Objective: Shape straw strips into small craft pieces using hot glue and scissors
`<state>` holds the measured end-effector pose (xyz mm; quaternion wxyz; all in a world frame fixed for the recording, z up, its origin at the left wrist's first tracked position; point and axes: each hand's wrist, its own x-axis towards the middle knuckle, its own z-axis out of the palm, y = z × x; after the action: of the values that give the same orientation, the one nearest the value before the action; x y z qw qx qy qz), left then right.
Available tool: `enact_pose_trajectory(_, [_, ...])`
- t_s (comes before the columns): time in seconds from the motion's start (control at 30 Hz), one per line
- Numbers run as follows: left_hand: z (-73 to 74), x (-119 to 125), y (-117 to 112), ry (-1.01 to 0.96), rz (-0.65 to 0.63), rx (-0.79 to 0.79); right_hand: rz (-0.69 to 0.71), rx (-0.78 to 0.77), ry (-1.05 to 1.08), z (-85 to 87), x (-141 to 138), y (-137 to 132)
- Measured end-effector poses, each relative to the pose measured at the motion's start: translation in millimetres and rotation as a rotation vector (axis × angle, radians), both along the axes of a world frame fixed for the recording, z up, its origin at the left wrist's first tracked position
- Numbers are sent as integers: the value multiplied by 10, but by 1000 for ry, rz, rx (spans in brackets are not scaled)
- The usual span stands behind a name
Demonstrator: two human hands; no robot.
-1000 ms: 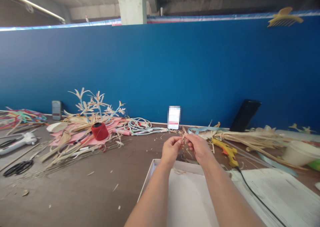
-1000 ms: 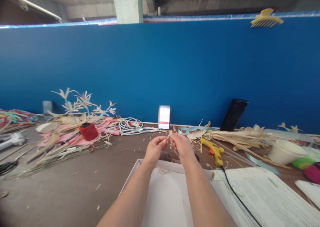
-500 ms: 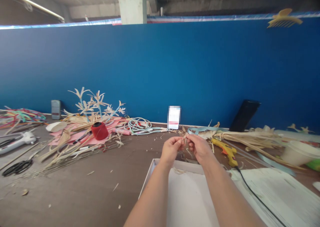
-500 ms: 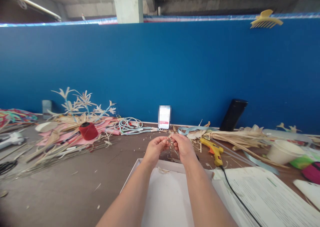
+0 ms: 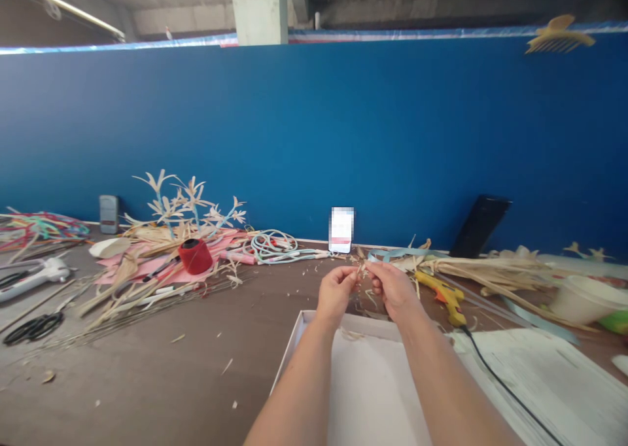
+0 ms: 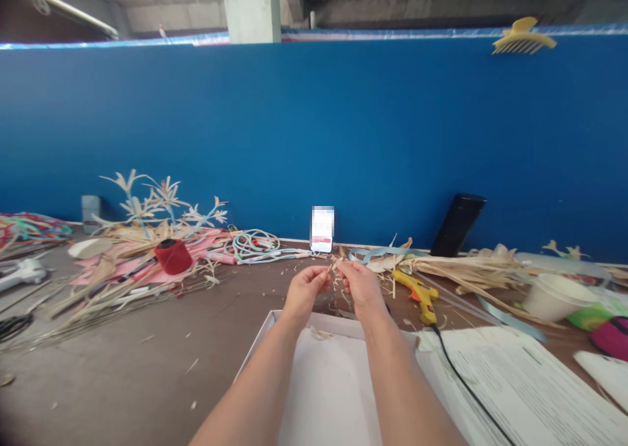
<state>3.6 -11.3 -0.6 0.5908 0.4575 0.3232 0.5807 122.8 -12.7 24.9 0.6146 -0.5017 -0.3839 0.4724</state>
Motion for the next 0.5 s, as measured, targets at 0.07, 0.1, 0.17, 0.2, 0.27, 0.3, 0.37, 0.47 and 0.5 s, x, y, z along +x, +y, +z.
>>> enact_pose_trajectory(0.07, [-1, 3, -4, 7, 7, 7, -9, 3, -17, 0, -3, -4])
enact_pose_trajectory(0.1, [-3, 4, -6, 7, 9, 9, -12, 4, -23, 2, -5, -7])
enact_pose_trajectory(0.17, [-5, 7, -9, 3, 11, 10, -15, 6, -27, 11, -11, -16])
enact_pose_trajectory(0.2, [-5, 7, -10, 1, 13, 10, -17, 8, -27, 15, -14, -21])
enact_pose_trajectory(0.27, [-1, 8, -12, 0, 15, 7, -22, 7, -28, 23, -19, -27])
enact_pose_trajectory(0.3, [4, 7, -13, 2, 17, 6, -25, 6, -28, 25, -20, -28])
enact_pose_trajectory(0.37, [15, 6, -18, 12, 21, 5, -26, 8, -26, 26, -19, -26])
enact_pose_trajectory(0.47, [33, 4, -28, 25, 24, 0, -21, 12, -13, 20, -14, -18])
enact_pose_trajectory(0.5, [36, 4, -31, 26, 23, -1, -17, 14, -11, 18, -12, -16])
